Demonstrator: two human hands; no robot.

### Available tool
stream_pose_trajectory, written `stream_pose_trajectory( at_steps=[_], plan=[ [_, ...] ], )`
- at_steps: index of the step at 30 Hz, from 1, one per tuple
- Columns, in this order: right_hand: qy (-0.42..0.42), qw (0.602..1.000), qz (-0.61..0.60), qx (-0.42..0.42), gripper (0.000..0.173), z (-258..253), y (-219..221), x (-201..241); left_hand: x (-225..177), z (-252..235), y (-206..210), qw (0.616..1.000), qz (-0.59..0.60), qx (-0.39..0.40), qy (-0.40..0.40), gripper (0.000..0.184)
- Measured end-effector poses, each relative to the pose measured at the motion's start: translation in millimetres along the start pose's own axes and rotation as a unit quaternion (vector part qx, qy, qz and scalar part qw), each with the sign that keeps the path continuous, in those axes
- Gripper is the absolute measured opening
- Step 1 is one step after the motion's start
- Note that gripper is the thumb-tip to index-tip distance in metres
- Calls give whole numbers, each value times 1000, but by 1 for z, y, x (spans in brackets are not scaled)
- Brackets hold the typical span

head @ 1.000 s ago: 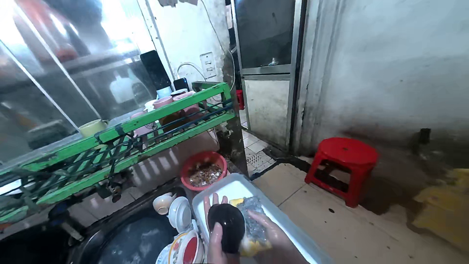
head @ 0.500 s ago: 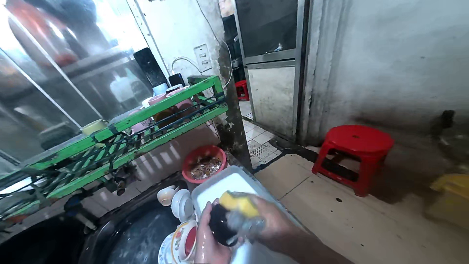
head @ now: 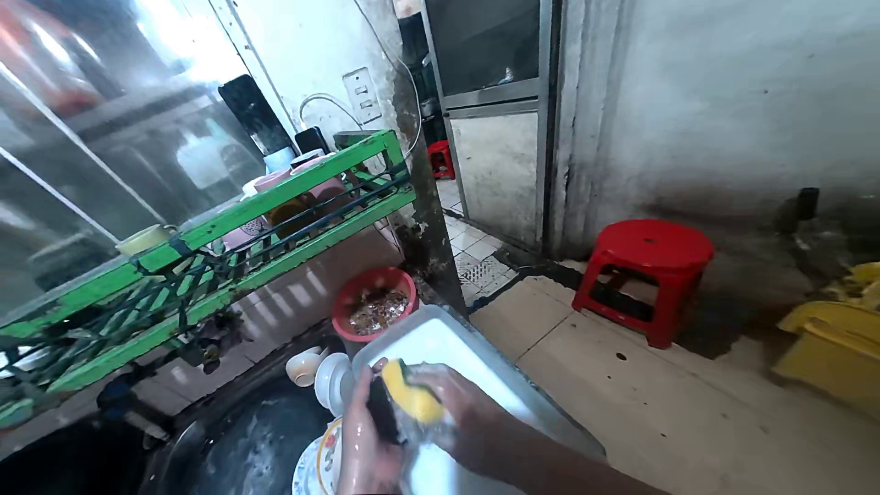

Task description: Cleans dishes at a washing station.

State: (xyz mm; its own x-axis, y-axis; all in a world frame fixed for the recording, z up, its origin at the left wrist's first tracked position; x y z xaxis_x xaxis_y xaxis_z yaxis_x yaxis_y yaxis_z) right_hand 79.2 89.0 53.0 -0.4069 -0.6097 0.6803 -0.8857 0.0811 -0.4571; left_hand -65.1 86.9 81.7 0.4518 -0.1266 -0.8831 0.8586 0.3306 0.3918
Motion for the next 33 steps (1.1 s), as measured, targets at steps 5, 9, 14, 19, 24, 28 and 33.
stream_pose_trajectory(
  at_steps=[5,9,14,19,24,28,33],
  plan=[
    [115,991,-68,6,56,-7,3,-5,-2,-4,-3,998,-51,16,-46,45],
    [412,894,-161,75,71,-42,-2,9,6,-7,-7,969,-189,44,153,50],
    [331,937,-104,41,64,-21,15,21,9,-13,-17,932,-248,44,259,55],
    [445,855,-261,41,64,-25,15,-3,10,-12,-11,899,-303,106,298,57],
    [527,688,-494,72,28,-23,1,-29,15,-11,-1,664,-487,242,514,74],
    [487,784,-384,38,74,-36,-21,-27,3,-15,5,890,-294,270,220,87],
    [189,982,-16,13,63,-17,-11,0,7,-12,13,998,-38,40,-21,44]
  ],
)
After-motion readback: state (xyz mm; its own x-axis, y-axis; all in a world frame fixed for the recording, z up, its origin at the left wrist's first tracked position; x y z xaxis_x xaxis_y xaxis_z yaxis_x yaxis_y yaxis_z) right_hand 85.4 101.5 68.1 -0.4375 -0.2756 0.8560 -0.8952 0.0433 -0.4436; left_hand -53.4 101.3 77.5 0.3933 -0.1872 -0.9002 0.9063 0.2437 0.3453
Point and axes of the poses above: each hand's wrist, its own z-axis away from the middle knuckle, its own y-axis out of the palm, x = y × z, the point moved 3 cm from there along -z, towards the middle knuckle, and after that the axes turned 9 degrees about y, right-handed, at the moved point
